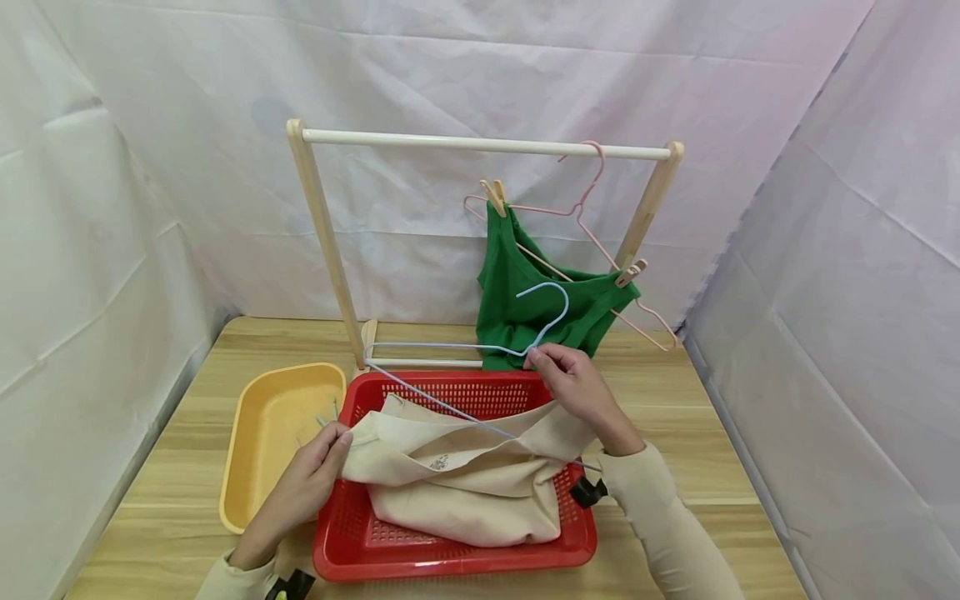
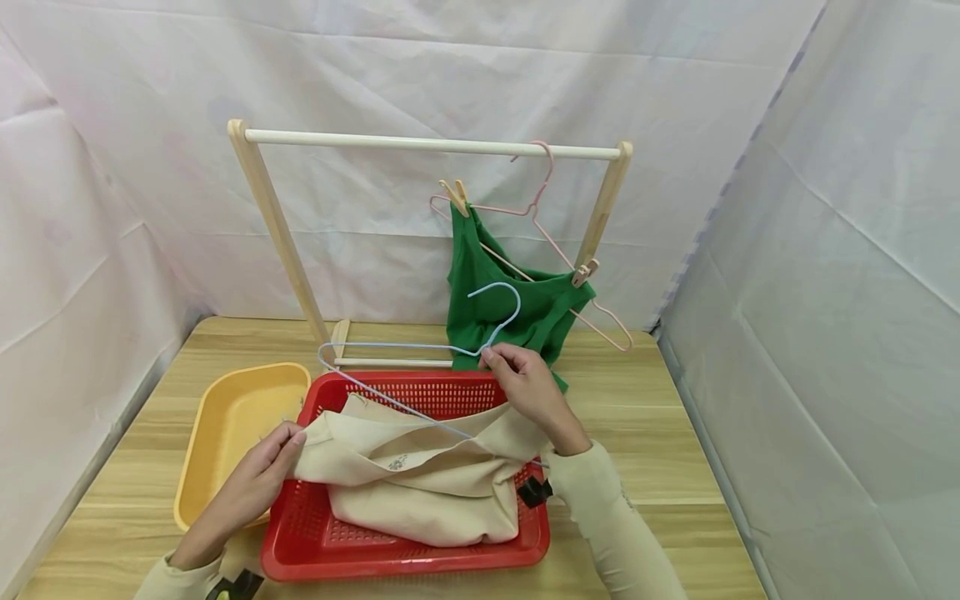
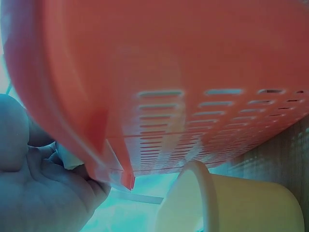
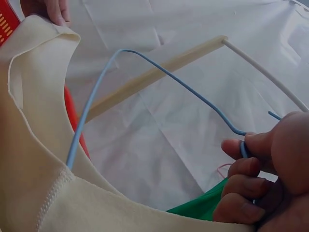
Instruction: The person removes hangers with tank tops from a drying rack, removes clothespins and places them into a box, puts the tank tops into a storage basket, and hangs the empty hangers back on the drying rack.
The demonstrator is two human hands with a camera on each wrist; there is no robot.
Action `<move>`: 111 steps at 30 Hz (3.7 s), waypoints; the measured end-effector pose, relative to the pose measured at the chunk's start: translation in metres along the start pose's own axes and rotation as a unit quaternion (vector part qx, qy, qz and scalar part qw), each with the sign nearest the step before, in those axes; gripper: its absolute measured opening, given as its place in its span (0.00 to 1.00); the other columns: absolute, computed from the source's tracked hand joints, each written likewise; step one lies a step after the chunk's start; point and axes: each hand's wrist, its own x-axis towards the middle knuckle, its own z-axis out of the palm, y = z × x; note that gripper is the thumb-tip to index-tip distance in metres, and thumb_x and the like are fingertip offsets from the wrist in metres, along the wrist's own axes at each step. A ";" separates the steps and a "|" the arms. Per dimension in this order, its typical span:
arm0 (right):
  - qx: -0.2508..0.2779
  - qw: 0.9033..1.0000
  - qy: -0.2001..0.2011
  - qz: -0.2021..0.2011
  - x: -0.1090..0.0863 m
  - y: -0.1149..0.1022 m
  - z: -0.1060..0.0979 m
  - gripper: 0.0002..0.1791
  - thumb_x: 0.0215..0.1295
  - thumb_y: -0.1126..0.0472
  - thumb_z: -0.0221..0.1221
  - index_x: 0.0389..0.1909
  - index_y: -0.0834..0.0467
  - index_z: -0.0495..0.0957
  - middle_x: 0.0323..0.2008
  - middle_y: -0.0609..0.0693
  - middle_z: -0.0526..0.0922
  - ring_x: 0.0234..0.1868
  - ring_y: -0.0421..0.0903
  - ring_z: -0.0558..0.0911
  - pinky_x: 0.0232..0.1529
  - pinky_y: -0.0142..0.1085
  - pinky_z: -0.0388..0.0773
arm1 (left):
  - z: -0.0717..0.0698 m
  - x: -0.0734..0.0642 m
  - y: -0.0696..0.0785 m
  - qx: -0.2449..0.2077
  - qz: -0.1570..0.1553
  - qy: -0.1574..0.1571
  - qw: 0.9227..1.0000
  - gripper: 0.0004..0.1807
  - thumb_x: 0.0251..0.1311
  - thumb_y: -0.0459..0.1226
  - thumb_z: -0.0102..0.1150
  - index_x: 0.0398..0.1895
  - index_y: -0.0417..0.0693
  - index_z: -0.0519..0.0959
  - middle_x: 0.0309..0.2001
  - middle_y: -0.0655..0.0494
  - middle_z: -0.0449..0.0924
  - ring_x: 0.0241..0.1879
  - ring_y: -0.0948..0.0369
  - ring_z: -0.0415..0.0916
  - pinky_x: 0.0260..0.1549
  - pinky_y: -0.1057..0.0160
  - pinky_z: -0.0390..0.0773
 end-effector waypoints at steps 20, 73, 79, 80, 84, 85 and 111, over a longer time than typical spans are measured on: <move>0.084 0.996 0.026 -0.032 0.006 -0.013 0.018 0.14 0.78 0.58 0.49 0.40 0.62 0.79 0.18 0.50 0.66 0.18 0.42 0.66 0.19 0.33 0.63 | -0.001 -0.001 0.000 -0.010 -0.012 -0.013 1.000 0.08 0.77 0.37 0.44 0.38 0.47 0.72 0.25 0.59 0.64 0.28 0.67 0.66 0.24 0.66 0.69; 0.244 0.962 0.084 -0.085 0.021 -0.045 0.046 0.20 0.79 0.56 0.46 0.48 0.73 0.70 0.25 0.51 0.67 0.26 0.43 0.68 0.29 0.32 0.70 | 0.000 -0.001 -0.001 -0.014 -0.020 -0.021 0.999 0.08 0.76 0.37 0.45 0.38 0.48 0.73 0.25 0.59 0.66 0.28 0.66 0.67 0.26 0.67 0.69; 0.256 0.957 0.081 -0.112 0.025 -0.050 0.047 0.18 0.80 0.57 0.45 0.47 0.71 0.69 0.25 0.52 0.66 0.24 0.44 0.66 0.27 0.30 0.68 | 0.001 0.000 -0.002 0.009 -0.005 -0.026 1.000 0.08 0.76 0.38 0.46 0.37 0.51 0.73 0.23 0.60 0.65 0.26 0.66 0.67 0.25 0.66 0.70; 0.262 0.954 0.082 -0.116 0.025 -0.050 0.047 0.18 0.80 0.57 0.45 0.47 0.71 0.69 0.25 0.52 0.66 0.24 0.44 0.66 0.26 0.30 0.67 | 0.001 0.000 -0.002 0.012 -0.007 -0.028 1.000 0.08 0.76 0.39 0.46 0.37 0.51 0.73 0.23 0.60 0.66 0.26 0.66 0.67 0.25 0.66 0.70; 0.284 0.946 0.088 -0.129 0.027 -0.054 0.046 0.16 0.80 0.57 0.45 0.46 0.69 0.70 0.24 0.52 0.66 0.22 0.44 0.64 0.24 0.30 0.64 | 0.002 0.000 -0.003 0.029 -0.007 -0.032 0.999 0.07 0.75 0.41 0.49 0.38 0.55 0.76 0.26 0.61 0.71 0.29 0.65 0.71 0.28 0.67 0.72; 0.287 0.945 0.090 -0.131 0.028 -0.054 0.046 0.16 0.80 0.57 0.45 0.46 0.68 0.71 0.24 0.52 0.66 0.22 0.45 0.64 0.24 0.29 0.64 | 0.003 0.000 -0.003 0.035 -0.001 -0.033 0.999 0.07 0.75 0.41 0.49 0.38 0.56 0.76 0.26 0.62 0.72 0.30 0.65 0.71 0.29 0.67 0.72; 0.350 0.916 0.125 -0.149 0.025 -0.075 0.033 0.15 0.79 0.56 0.46 0.47 0.65 0.71 0.26 0.50 0.66 0.23 0.43 0.64 0.25 0.31 0.64 | 0.002 -0.005 0.004 0.148 0.091 0.062 0.983 0.13 0.65 0.30 0.60 0.52 0.42 0.82 0.48 0.55 0.83 0.47 0.59 0.79 0.49 0.69 0.75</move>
